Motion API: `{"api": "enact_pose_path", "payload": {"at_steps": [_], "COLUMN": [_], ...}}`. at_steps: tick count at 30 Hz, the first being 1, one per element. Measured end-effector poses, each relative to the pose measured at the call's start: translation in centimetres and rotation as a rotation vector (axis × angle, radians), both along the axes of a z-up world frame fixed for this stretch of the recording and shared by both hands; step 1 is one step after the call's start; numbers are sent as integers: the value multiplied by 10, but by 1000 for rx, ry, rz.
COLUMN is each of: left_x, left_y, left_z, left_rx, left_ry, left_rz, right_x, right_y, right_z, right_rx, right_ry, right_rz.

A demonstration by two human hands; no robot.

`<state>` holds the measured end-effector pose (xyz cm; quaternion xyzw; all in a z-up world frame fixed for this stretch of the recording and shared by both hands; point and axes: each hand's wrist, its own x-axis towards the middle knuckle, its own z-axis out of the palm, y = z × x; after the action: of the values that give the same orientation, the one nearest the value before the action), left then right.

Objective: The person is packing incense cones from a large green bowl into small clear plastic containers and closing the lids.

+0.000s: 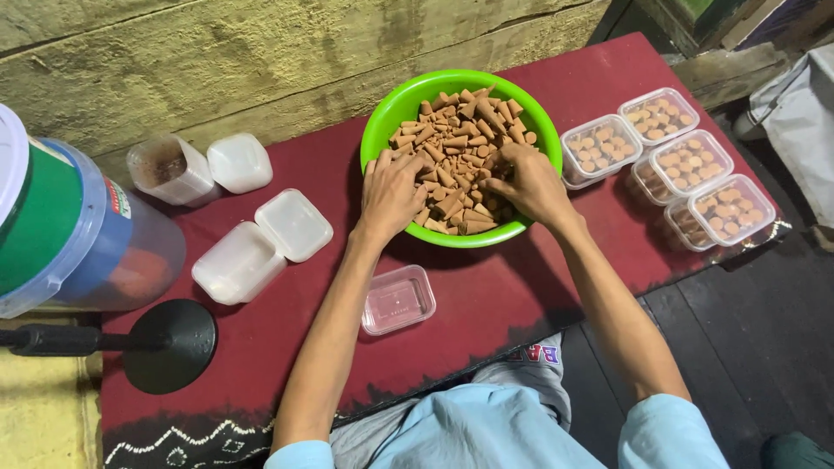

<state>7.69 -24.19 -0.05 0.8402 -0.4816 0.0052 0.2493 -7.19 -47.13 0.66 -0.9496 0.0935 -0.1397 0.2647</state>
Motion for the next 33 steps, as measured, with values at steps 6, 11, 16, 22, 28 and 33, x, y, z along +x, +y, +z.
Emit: {"api": "enact_pose_path", "payload": {"at_steps": [6,11,16,22,28,33], "left_x": [0,-6,-9,-7,-5,-12], "left_y": [0,3,4,2,5,11], "left_z": [9,17,14,10,8,20], "left_rx": [-38,-135,-246,-432,-427,-449], "left_ry": [52,129,119,193,59,99], "left_rz": [-11,-15,6,-21,85,117], "right_x": [0,-7,-12,21,66,72], "right_y": [2,17,23,-29,-32,-21], "right_z": [-5,21,34,-30,-42,-34], "right_rx": [30,-5,-5,-64,-519,-661], "right_ry": [-36,-17,-65,-207,-179,-274], "right_rz": [-4,-3,-37,-30,-263,-168]}}
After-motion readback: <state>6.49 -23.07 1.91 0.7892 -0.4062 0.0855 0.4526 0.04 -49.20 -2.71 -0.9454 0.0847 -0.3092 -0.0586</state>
